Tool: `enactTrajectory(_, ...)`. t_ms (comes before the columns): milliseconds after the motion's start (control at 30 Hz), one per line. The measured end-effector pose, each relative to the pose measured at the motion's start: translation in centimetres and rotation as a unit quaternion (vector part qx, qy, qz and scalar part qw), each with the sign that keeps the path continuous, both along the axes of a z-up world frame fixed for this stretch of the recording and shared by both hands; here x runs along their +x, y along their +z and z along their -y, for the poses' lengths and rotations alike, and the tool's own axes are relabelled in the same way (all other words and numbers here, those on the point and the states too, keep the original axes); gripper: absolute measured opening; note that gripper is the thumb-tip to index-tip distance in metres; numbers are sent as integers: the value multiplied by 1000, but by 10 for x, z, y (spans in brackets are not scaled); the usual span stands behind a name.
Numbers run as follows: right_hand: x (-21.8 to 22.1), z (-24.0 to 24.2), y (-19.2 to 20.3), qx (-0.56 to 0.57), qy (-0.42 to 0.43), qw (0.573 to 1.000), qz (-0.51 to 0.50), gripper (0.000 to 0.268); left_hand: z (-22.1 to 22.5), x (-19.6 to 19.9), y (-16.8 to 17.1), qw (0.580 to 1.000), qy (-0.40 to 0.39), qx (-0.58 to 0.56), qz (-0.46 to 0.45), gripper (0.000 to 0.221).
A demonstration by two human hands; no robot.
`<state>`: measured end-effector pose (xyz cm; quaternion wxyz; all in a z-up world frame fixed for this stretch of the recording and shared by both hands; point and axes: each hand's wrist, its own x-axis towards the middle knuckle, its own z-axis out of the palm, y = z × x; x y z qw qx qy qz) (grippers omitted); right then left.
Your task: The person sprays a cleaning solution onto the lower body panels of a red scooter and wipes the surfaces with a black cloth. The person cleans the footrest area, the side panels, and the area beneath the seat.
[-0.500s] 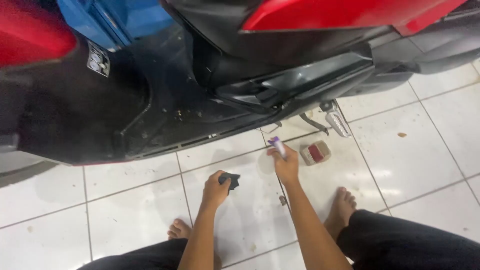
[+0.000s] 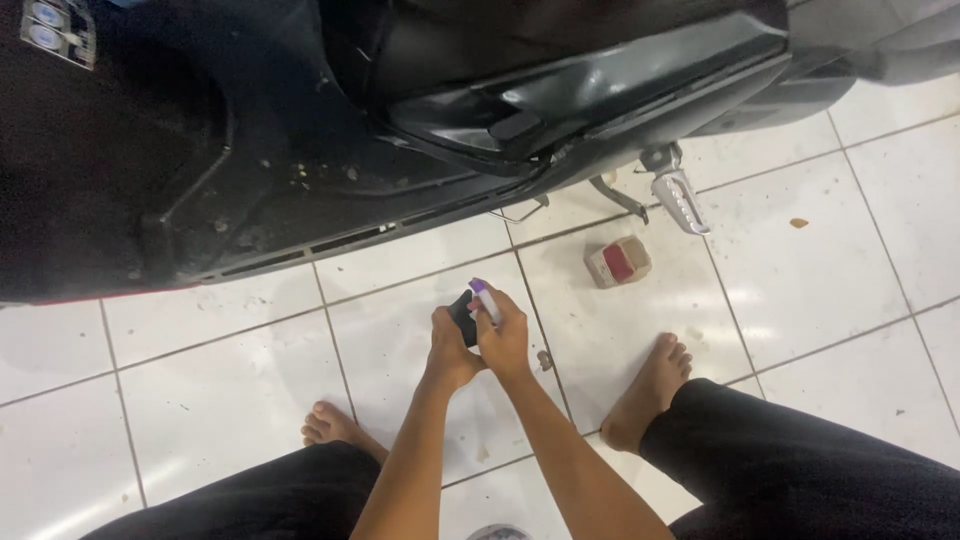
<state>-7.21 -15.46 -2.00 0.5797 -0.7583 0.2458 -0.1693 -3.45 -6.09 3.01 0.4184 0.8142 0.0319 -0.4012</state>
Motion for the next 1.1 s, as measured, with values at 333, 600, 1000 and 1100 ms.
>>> enactTrajectory(333, -2, -3, -19, -32, -15, 999, 0, 42, 19, 8, -2, 998, 57, -12, 23, 52)
enactTrajectory(600, -9, 17, -21, -63, 36, 995, 67, 34, 23, 15, -19, 998, 7, 52, 25, 64)
enactTrajectory(1000, -26, 203, -119, -92, -495, 852, -142, 22, 17, 17, -1, 997, -26, 71, 9, 85)
enactTrajectory(1100, -32, 249, -138, 3, -501, 836, -223, 43, 11, 17, -12, 996, -30, 88, -6, 88)
